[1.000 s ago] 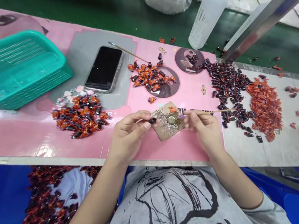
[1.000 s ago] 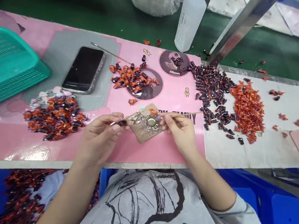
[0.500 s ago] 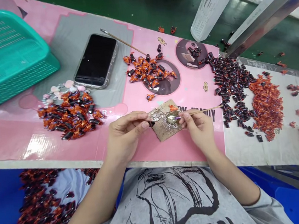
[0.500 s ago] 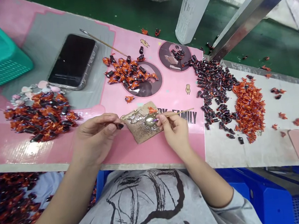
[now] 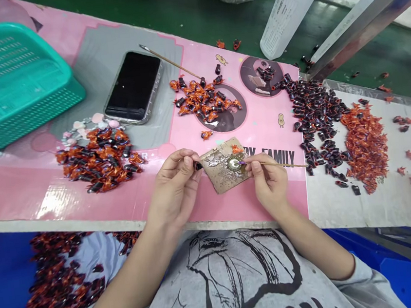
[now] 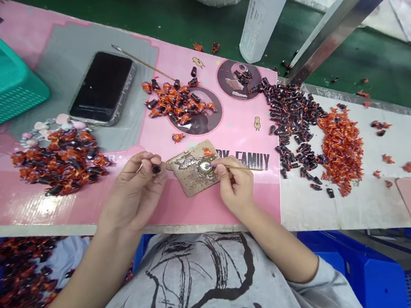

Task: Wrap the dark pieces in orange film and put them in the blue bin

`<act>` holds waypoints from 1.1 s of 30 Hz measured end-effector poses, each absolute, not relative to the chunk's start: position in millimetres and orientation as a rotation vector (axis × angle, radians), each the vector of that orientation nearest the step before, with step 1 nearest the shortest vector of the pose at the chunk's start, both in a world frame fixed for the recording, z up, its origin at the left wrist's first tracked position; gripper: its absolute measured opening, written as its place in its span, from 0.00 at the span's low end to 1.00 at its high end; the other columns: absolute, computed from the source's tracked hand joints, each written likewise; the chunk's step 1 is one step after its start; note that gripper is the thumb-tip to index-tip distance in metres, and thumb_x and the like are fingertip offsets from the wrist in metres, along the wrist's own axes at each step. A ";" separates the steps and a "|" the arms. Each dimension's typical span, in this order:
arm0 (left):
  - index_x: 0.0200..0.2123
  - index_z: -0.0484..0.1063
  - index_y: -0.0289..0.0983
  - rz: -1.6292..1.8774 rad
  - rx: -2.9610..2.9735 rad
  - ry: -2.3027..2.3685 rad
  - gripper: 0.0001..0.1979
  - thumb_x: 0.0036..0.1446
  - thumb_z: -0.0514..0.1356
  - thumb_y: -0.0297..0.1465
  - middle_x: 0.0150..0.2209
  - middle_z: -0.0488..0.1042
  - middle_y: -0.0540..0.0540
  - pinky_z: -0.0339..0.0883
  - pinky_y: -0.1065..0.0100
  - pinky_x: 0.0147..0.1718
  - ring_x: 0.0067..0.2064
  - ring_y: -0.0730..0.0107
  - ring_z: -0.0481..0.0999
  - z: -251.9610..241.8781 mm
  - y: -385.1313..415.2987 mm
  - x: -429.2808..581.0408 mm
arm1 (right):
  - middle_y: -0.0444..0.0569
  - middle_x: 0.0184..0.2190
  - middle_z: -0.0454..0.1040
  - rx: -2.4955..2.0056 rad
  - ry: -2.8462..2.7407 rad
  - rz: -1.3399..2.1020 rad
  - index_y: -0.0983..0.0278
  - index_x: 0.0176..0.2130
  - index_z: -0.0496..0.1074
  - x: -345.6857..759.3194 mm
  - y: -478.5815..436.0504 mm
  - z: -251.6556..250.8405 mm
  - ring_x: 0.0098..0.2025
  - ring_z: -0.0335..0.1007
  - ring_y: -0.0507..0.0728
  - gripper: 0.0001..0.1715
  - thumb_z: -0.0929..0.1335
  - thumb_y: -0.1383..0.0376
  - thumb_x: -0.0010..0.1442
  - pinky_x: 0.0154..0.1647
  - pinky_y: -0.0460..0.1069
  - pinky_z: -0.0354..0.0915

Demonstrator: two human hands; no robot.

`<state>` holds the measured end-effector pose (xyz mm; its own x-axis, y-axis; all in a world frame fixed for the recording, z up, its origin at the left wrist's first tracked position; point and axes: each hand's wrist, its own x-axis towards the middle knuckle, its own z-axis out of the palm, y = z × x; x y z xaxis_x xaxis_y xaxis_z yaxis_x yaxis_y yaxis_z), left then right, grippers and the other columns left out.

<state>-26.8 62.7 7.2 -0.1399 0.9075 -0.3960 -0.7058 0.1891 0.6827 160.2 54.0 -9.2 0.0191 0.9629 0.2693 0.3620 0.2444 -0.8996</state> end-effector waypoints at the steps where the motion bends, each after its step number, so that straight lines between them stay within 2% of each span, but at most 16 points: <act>1: 0.28 0.79 0.39 1.398 0.230 0.934 0.17 0.36 0.81 0.33 0.28 0.76 0.54 0.72 0.81 0.32 0.30 0.80 0.74 8.2 61.9 -26.7 | 0.49 0.29 0.77 -1.287 -1.534 0.752 0.63 0.37 0.77 159.7 54.0 -9.8 0.30 0.74 0.54 0.14 0.63 0.63 0.70 0.26 0.47 0.68; 5: 0.28 0.76 0.39 1.268 0.130 0.873 0.12 0.46 0.77 0.30 0.27 0.74 0.54 0.76 0.77 0.34 0.33 0.76 0.78 14.9 58.9 -24.1 | 0.49 0.30 0.77 -1.292 -1.552 0.714 0.63 0.36 0.76 158.1 54.3 -11.9 0.30 0.74 0.54 0.15 0.63 0.64 0.70 0.25 0.47 0.67; 10: 0.29 0.78 0.35 1.171 0.104 0.879 0.10 0.46 0.76 0.26 0.26 0.75 0.52 0.64 0.85 0.17 0.26 0.80 0.76 19.9 58.4 -19.8 | 0.49 0.30 0.78 -1.301 -1.592 0.673 0.63 0.38 0.76 158.4 54.3 -9.6 0.30 0.75 0.54 0.15 0.62 0.63 0.71 0.28 0.49 0.70; 12: 0.30 0.80 0.33 1.175 0.095 0.910 0.13 0.41 0.78 0.27 0.27 0.78 0.50 0.67 0.85 0.19 0.26 0.79 0.77 19.6 58.7 -18.3 | 0.49 0.29 0.78 -1.290 -1.618 0.634 0.63 0.38 0.76 159.0 54.1 -7.0 0.30 0.75 0.54 0.15 0.62 0.65 0.71 0.30 0.49 0.71; 16: 0.29 0.83 0.33 1.186 0.085 0.985 0.16 0.34 0.80 0.28 0.36 0.84 0.44 0.76 0.82 0.30 0.31 0.75 0.81 18.6 59.0 -15.4 | 0.48 0.29 0.78 -1.211 -1.681 0.492 0.62 0.39 0.76 159.6 54.1 -2.0 0.32 0.76 0.55 0.12 0.63 0.69 0.68 0.32 0.49 0.73; 18: 0.30 0.84 0.35 1.198 0.093 0.995 0.17 0.31 0.81 0.28 0.34 0.84 0.45 0.77 0.81 0.32 0.32 0.74 0.82 19.0 59.5 -13.9 | 0.48 0.30 0.79 -1.154 -1.713 0.413 0.61 0.40 0.76 159.5 54.6 -0.3 0.31 0.76 0.55 0.12 0.63 0.71 0.67 0.32 0.49 0.74; 21: 0.32 0.85 0.39 1.207 0.095 0.972 0.24 0.26 0.82 0.30 0.29 0.83 0.49 0.76 0.81 0.29 0.30 0.74 0.82 21.4 61.2 -12.4 | 0.48 0.31 0.79 -1.091 -1.752 0.329 0.61 0.42 0.75 159.5 55.4 1.0 0.31 0.77 0.55 0.14 0.63 0.74 0.65 0.31 0.49 0.75; 27: 0.28 0.84 0.37 1.186 0.229 0.941 0.18 0.30 0.81 0.32 0.29 0.83 0.46 0.77 0.76 0.32 0.30 0.72 0.82 26.2 60.6 -11.8 | 0.49 0.33 0.80 -1.065 -1.814 0.306 0.61 0.44 0.76 160.3 52.1 -2.0 0.34 0.79 0.56 0.14 0.64 0.74 0.65 0.34 0.49 0.76; 33: 0.28 0.85 0.38 1.233 0.413 1.041 0.16 0.33 0.80 0.34 0.30 0.84 0.45 0.77 0.72 0.33 0.31 0.70 0.82 23.0 53.8 -8.8 | 0.50 0.34 0.81 -1.132 -1.798 0.397 0.61 0.43 0.76 160.2 48.9 -2.3 0.35 0.78 0.55 0.13 0.63 0.71 0.68 0.36 0.50 0.76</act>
<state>-8.8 53.8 23.0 -0.0270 0.9066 -0.4211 -0.5673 0.3329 0.7532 160.2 48.9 -2.3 -0.1301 0.8310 0.5408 0.5260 0.5202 -0.6728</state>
